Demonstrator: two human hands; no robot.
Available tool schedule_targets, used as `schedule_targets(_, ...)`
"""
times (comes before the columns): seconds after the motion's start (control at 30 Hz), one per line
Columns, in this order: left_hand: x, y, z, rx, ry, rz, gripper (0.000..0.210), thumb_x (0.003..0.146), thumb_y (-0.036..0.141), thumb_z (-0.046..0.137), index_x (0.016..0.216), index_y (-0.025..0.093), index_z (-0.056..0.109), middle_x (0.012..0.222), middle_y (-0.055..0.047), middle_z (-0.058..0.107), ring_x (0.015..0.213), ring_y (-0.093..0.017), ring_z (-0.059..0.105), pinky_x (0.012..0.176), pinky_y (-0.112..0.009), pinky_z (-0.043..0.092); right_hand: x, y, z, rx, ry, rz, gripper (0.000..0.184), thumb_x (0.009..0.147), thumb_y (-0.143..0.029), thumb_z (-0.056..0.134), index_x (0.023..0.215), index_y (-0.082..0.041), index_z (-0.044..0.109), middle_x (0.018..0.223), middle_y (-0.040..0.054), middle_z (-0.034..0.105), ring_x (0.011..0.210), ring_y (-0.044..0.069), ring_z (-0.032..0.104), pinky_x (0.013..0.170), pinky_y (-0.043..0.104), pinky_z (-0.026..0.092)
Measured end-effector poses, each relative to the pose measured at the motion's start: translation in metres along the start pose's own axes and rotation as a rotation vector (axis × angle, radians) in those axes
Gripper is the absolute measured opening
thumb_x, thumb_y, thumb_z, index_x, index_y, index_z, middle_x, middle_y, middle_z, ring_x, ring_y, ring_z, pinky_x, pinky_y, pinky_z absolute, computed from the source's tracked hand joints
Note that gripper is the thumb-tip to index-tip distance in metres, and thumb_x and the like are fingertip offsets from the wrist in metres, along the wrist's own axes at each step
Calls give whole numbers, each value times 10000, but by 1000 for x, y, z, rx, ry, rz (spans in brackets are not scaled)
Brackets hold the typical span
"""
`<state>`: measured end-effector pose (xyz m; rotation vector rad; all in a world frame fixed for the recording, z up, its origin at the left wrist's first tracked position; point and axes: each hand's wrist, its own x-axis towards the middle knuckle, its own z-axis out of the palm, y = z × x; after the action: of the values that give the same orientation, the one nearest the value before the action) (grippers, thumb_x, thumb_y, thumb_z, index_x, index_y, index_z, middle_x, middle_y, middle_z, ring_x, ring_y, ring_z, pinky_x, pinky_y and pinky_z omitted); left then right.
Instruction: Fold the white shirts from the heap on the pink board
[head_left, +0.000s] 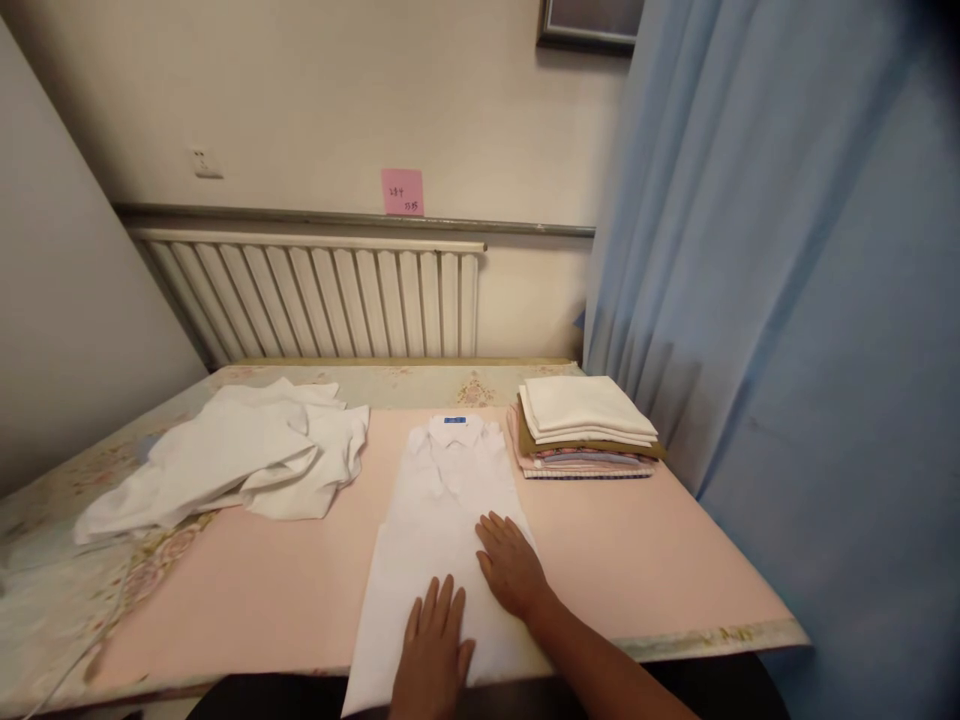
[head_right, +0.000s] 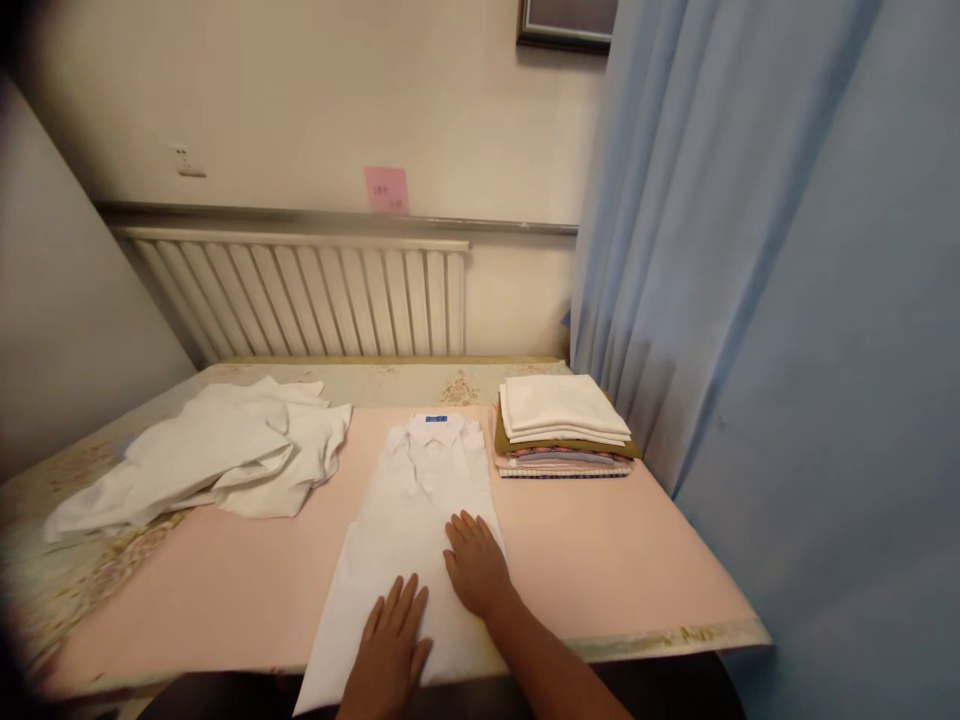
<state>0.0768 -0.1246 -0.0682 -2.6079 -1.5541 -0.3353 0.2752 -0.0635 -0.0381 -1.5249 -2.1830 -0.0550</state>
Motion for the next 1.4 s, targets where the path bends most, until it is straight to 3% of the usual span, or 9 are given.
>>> schedule_targets(0.2, -27, -9, -2, 47, 74, 193, 819, 759, 250, 609, 1488, 277, 236, 1557, -29, 242, 1424, -277, 236, 1103, -441, 356, 0, 0, 1, -6, -3, 0, 417, 946, -267, 421, 1346, -173, 493, 1407, 78, 497, 1365, 225, 355, 1151, 446, 250)
schedule_targets(0.33, -32, -16, 8, 175, 238, 252, 798, 756, 27, 496, 1480, 255, 251, 1529, -45, 325, 1416, -254, 261, 1093, -418, 358, 0, 1, 5, -1, 32, 2, 407, 940, -267, 439, 1331, -179, 512, 1396, 75, 510, 1356, 226, 371, 1146, 445, 263)
schedule_targets(0.43, -30, -16, 12, 233, 326, 282, 740, 778, -41, 419, 1456, 234, 315, 1502, -62, 376, 1397, -243, 306, 1076, -399, 370, -1, 2, 7, -13, 54, 1, 407, 933, -264, 458, 1329, -187, 515, 1392, 74, 514, 1353, 217, 376, 1144, 435, 274)
schedule_targets(0.7, -31, -17, 0, 200, 293, 267, 749, 753, -58, 375, 1438, 244, 359, 1482, -21, 413, 1371, -199, 360, 1040, -337, 422, -1, 1, 4, -41, 56, -8, 408, 927, -244, 464, 1328, -187, 514, 1384, 82, 522, 1343, 217, 394, 1132, 440, 298)
schedule_targets(0.93, -32, -18, 4, 130, 341, 264, 705, 771, -36, 369, 1425, 226, 386, 1413, -21, 508, 1326, -177, 428, 1024, -314, 439, -1, 1, 2, -35, 55, -15, 407, 927, -238, 456, 1326, -180, 517, 1379, 86, 526, 1338, 224, 401, 1129, 454, 300)
schedule_targets(1.23, -34, -18, 5, 102, 339, 247, 689, 799, -2, 380, 1446, 230, 344, 1418, -26, 503, 1341, -172, 407, 1037, -320, 429, -1, 1, 3, -44, 53, -22, 416, 926, -237, 460, 1337, -190, 504, 1380, 82, 525, 1342, 215, 395, 1129, 444, 300)
schedule_targets(1.4, -34, -18, 5, 131, 327, 262, 639, 801, 8, 382, 1408, 205, 416, 1423, -37, 497, 1347, -182, 398, 1049, -324, 412, -2, 2, 5, -19, 57, -20, 411, 924, -235, 458, 1328, -184, 511, 1378, 82, 527, 1341, 226, 395, 1129, 454, 300)
